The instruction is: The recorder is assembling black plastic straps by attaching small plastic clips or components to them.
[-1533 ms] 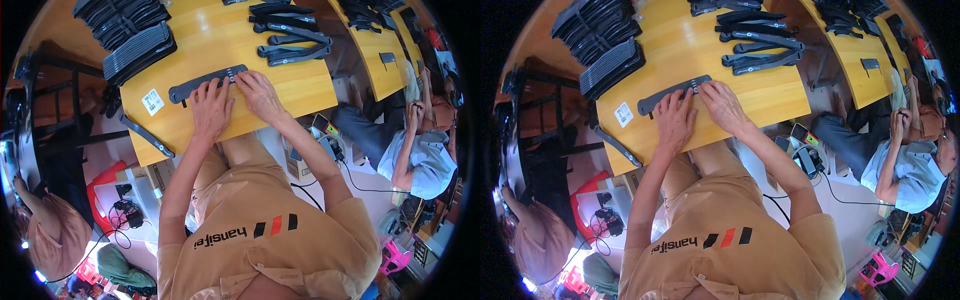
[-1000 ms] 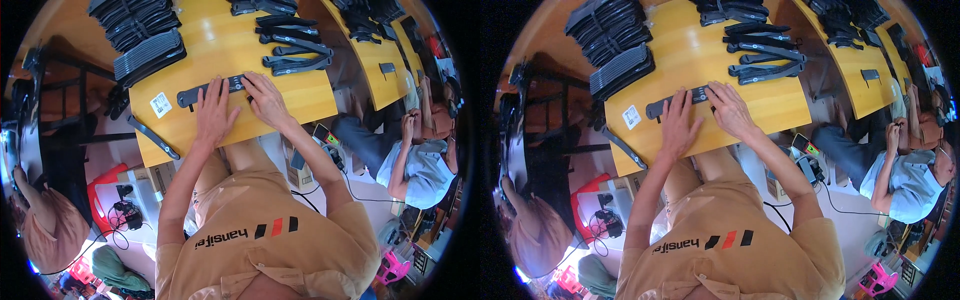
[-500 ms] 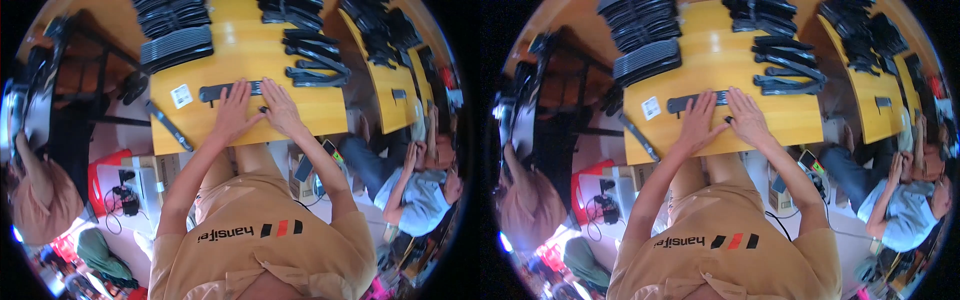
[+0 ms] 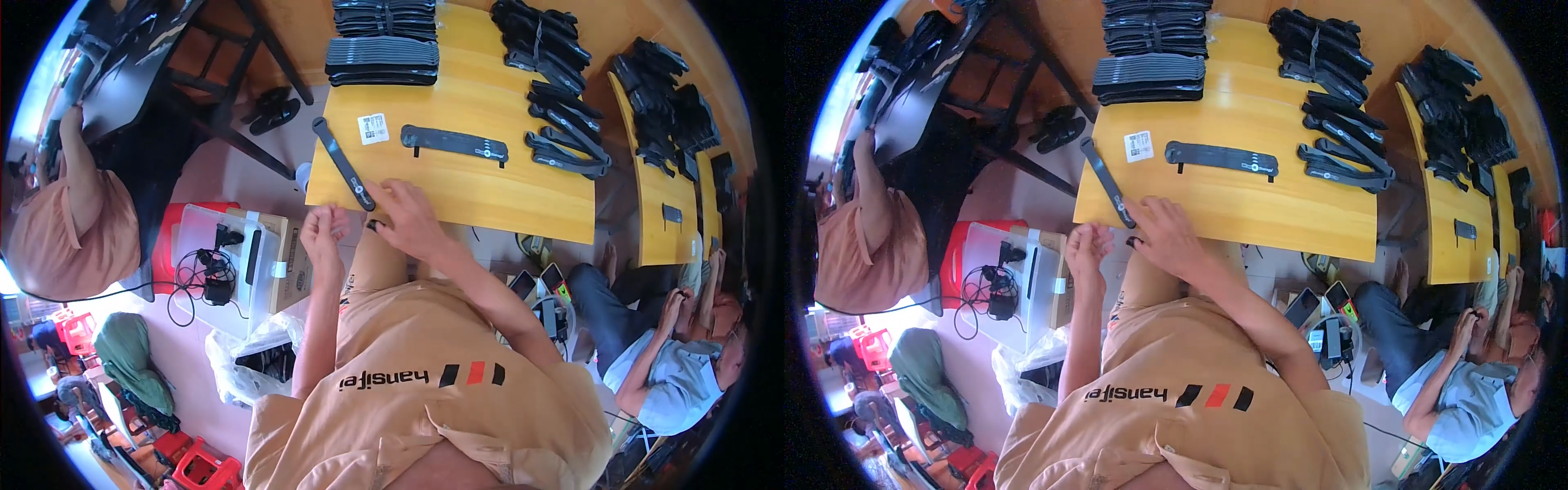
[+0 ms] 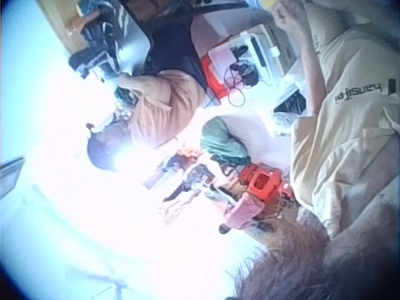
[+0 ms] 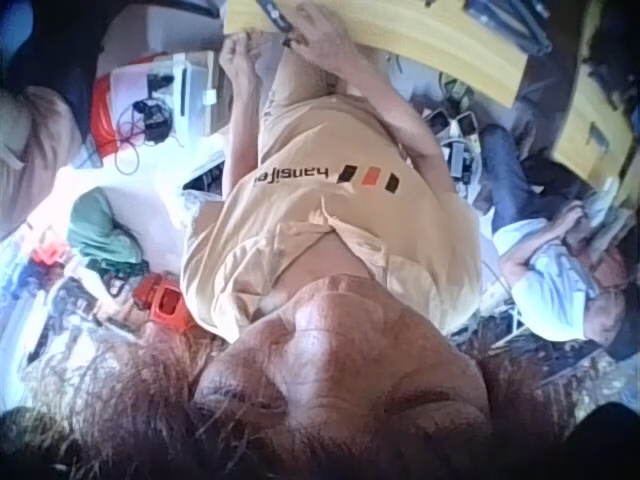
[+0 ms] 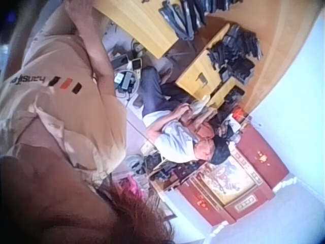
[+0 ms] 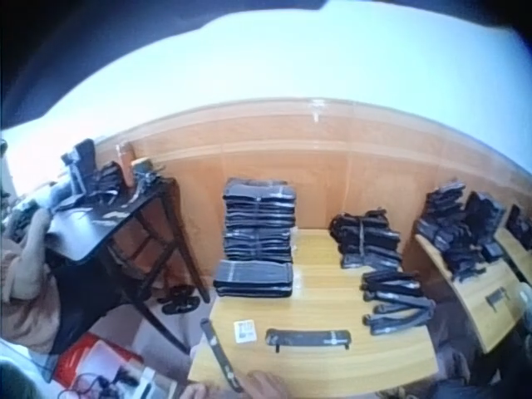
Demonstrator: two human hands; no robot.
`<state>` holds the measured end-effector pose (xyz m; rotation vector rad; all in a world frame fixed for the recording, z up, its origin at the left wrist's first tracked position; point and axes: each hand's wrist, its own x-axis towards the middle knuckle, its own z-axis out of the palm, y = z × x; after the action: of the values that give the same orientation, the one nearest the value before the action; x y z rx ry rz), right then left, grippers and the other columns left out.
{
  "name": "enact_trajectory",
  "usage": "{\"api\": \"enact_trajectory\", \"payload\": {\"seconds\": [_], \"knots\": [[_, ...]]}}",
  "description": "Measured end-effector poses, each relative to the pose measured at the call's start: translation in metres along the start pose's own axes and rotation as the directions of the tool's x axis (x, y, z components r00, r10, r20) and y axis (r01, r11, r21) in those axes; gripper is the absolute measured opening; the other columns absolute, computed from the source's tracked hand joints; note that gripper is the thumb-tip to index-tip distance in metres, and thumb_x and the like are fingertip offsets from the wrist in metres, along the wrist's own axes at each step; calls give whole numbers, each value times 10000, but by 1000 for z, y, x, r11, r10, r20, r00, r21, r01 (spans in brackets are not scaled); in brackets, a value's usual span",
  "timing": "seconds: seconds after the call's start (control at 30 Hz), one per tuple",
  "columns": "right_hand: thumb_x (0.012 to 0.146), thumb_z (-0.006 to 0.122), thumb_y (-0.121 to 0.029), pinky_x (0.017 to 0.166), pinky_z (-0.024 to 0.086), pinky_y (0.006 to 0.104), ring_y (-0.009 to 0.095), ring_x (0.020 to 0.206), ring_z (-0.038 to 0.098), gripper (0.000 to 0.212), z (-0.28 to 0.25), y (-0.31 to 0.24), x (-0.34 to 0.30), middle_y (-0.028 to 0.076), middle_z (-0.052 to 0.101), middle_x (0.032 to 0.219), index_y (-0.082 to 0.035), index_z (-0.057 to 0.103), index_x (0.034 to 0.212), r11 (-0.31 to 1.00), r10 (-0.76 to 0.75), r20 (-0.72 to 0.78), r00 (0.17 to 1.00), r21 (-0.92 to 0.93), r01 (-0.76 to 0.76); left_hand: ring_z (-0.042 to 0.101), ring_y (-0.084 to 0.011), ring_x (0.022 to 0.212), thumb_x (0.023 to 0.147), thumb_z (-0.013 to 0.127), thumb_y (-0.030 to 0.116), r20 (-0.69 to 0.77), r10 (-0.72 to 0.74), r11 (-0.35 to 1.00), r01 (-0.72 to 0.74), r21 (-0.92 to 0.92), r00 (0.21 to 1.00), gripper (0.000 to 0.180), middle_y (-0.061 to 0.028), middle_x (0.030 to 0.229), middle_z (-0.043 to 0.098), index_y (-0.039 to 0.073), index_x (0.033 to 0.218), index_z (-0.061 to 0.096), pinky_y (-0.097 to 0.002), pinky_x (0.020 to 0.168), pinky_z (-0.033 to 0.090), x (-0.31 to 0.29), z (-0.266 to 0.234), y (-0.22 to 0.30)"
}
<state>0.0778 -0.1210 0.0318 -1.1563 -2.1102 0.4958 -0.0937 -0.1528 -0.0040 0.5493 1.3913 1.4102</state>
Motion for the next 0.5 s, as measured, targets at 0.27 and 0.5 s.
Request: {"api": "enact_trajectory", "payload": {"seconds": [0.27,0.5], "knots": [[708,638,26,727,478,280,224,849,572,381,25,1,-11,113,543,926,33,587,1085,936,224,61,973,265,-232,596,-115,774,902,550,267,306,-270,904,349,-245,913,276,-62,864,633,9,992,588,-233,672,485,-16,13,3],[735,625,49,654,475,249,117,786,585,289,-21,-25,-36,51,601,866,9,647,1021,570,418,27,908,770,-285,623,-126,775,903,553,176,501,-228,857,416,-304,835,250,-78,870,633,-13,1066,558,-254,692,549,-33,40,27]]}}
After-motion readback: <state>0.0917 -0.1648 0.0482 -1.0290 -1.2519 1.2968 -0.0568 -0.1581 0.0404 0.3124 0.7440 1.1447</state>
